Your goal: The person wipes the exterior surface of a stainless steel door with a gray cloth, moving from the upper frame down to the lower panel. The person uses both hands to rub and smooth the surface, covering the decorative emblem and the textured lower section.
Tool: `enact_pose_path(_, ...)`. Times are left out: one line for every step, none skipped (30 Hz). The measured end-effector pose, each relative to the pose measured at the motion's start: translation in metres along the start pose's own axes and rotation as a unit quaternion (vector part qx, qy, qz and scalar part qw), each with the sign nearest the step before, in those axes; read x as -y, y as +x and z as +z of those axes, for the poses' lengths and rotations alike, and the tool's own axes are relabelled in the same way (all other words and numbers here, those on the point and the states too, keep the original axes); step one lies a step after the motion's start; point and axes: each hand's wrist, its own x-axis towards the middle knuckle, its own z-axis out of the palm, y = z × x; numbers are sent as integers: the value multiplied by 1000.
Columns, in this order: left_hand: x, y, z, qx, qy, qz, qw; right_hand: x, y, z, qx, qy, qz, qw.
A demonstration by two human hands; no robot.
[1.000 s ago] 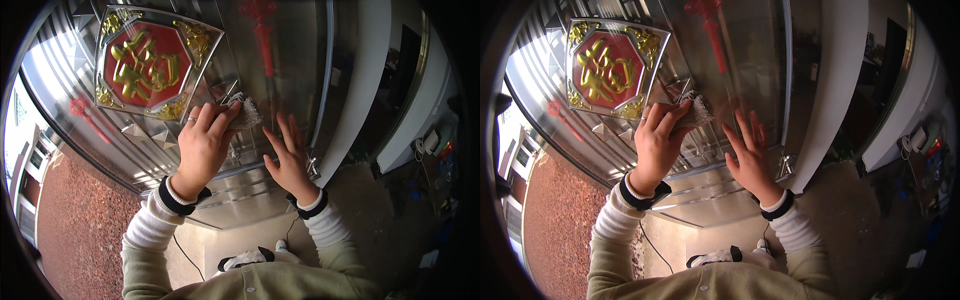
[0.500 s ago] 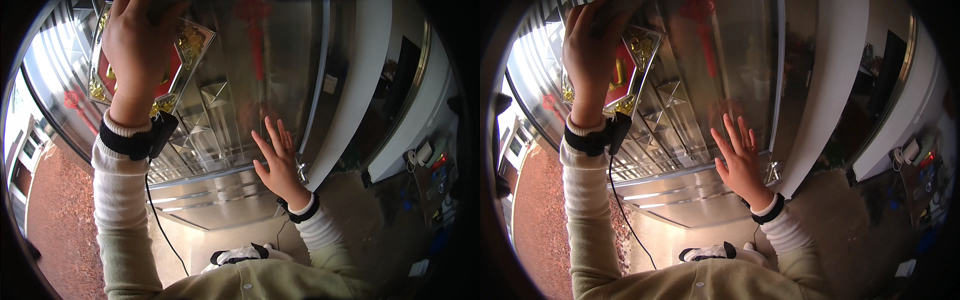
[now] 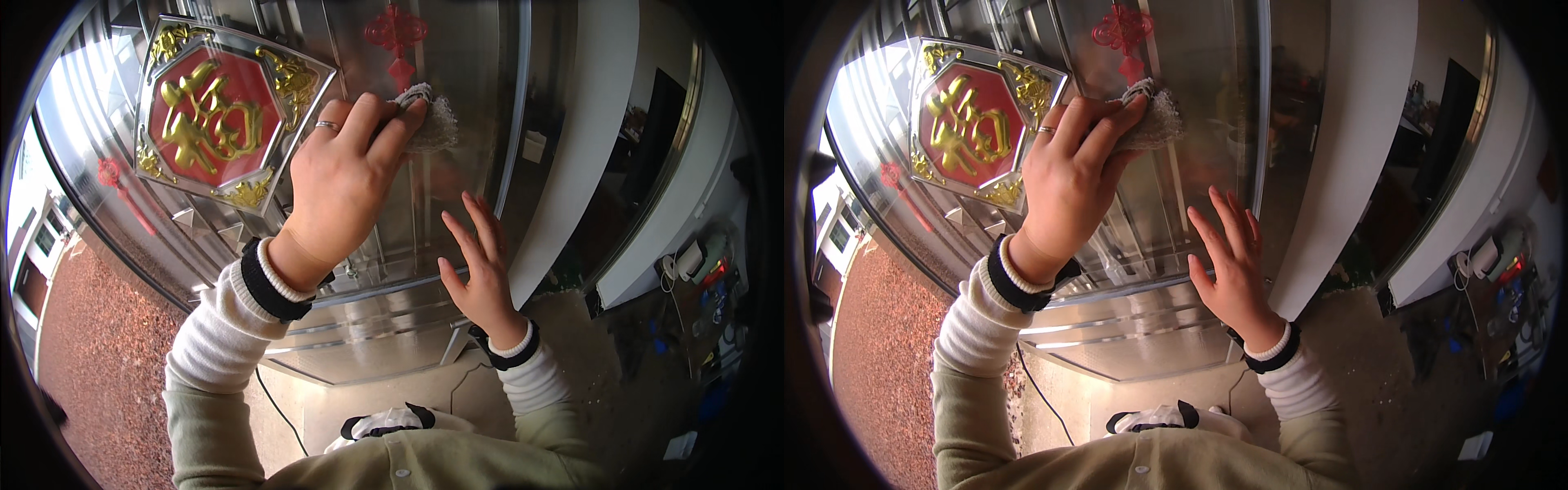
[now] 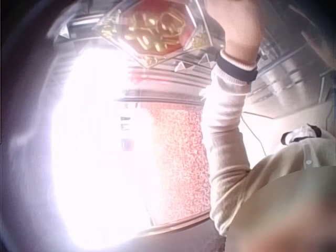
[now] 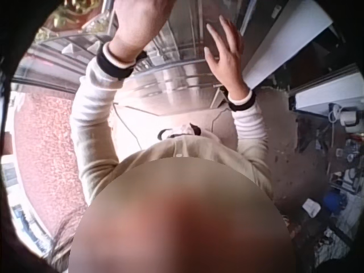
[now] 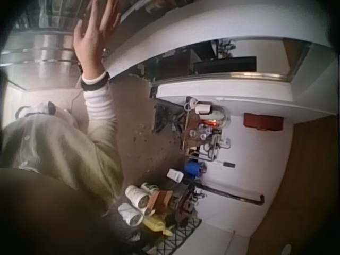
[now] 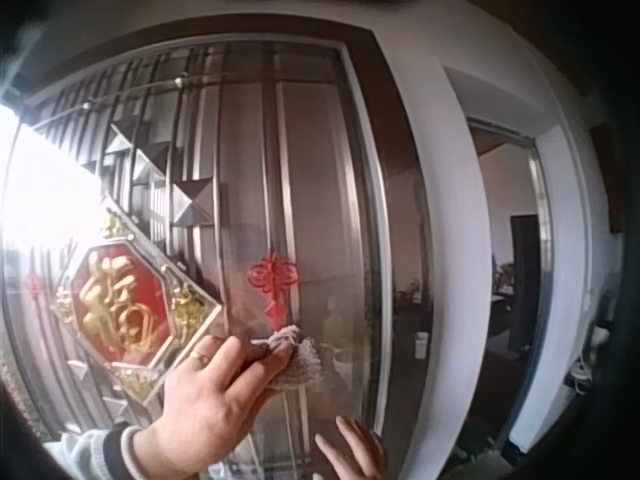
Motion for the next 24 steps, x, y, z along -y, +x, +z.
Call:
enact_pose_path(-1, -7, 2, 11, 6, 10, 1000, -2, 2, -1, -13, 4, -5, 1000)
enact_pose_path(-4, -14, 5, 24, 9, 13, 1000, -5, 3, -3, -24, 7, -8, 1000)
enact_pose_path(-7, -21, 7, 39, 11, 23, 999, -7, 5, -4, -34, 6, -16, 999)
enact_pose_path(-10, -27, 8, 63, 7, 30, 998, -9, 6, -6, -36, 3, -16, 999)
enact_pose_path(-13, -33, 8, 84, -3, 37, 996, -10, 8, -8, -41, 2, -15, 999)
enact_pose_path(-16, -37, 8, 106, -13, 45, 993, -12, 9, -10, -45, 2, -15, 999)
enact_pose_path(-17, -40, 8, 123, -18, 49, 991, -13, 11, -12, -45, -4, -18, 999)
enact_pose_path(-16, -41, 5, 144, -20, 48, 988, -13, 15, -14, -45, -10, -22, 999)
enact_pose_path(-15, -40, 4, 148, -44, 37, 987, -14, 18, -17, -46, -16, -25, 999)
enact_pose_path(-14, -36, 3, 152, -67, 27, 986, -15, 21, -20, -44, -28, -27, 998)
enact_pose_path(-12, -32, 1, 148, -83, 10, 985, -15, 25, -22, -43, -39, -29, 998)
enact_pose_path(-9, -26, -2, 145, -99, -6, 984, -14, 30, -25, -42, -50, -31, 997)
enact_pose_path(-6, -19, -5, 140, -115, -22, 983, -14, 34, -28, -42, -56, -37, 997)
enact_pose_path(-3, -10, -7, 117, -117, -27, 986, -14, 38, -31, -43, -63, -42, 996)
enact_pose_path(1, 0, -10, 99, -113, -25, 988, -14, 43, -34, -46, -71, -48, 995)
enact_pose_path(6, 10, -13, 80, -109, -25, 990, -14, 48, -37, -47, -78, -52, 994)
enact_pose_path(9, 19, -17, 69, -108, -34, 991, -14, 52, -40, -47, -86, -57, 994)
enact_pose_path(14, 29, -19, 40, -93, -19, 995, -13, 56, -42, -47, -90, -61, 993)
enact_pose_path(18, 40, -22, 28, -88, -18, 996, -13, 60, -45, -47, -90, -66, 993)
enact_pose_path(22, 51, -25, 16, -82, -17, 996, -13, 64, -48, -48, -97, -71, 992)
enact_pose_path(27, 61, -30, 5, -73, -4, 997, -12, 67, -51, -48, -102, -76, 991)
enact_pose_path(29, 69, -31, -3, -72, -7, 997, -13, 69, -53, -49, -106, -81, 990)
enact_pose_path(32, 78, -34, -13, -70, -10, 997, -12, 73, -56, -50, -109, -88, 989)
enact_pose_path(36, 88, -36, -22, -70, -13, 997, -12, 77, -58, -50, -115, -95, 987)
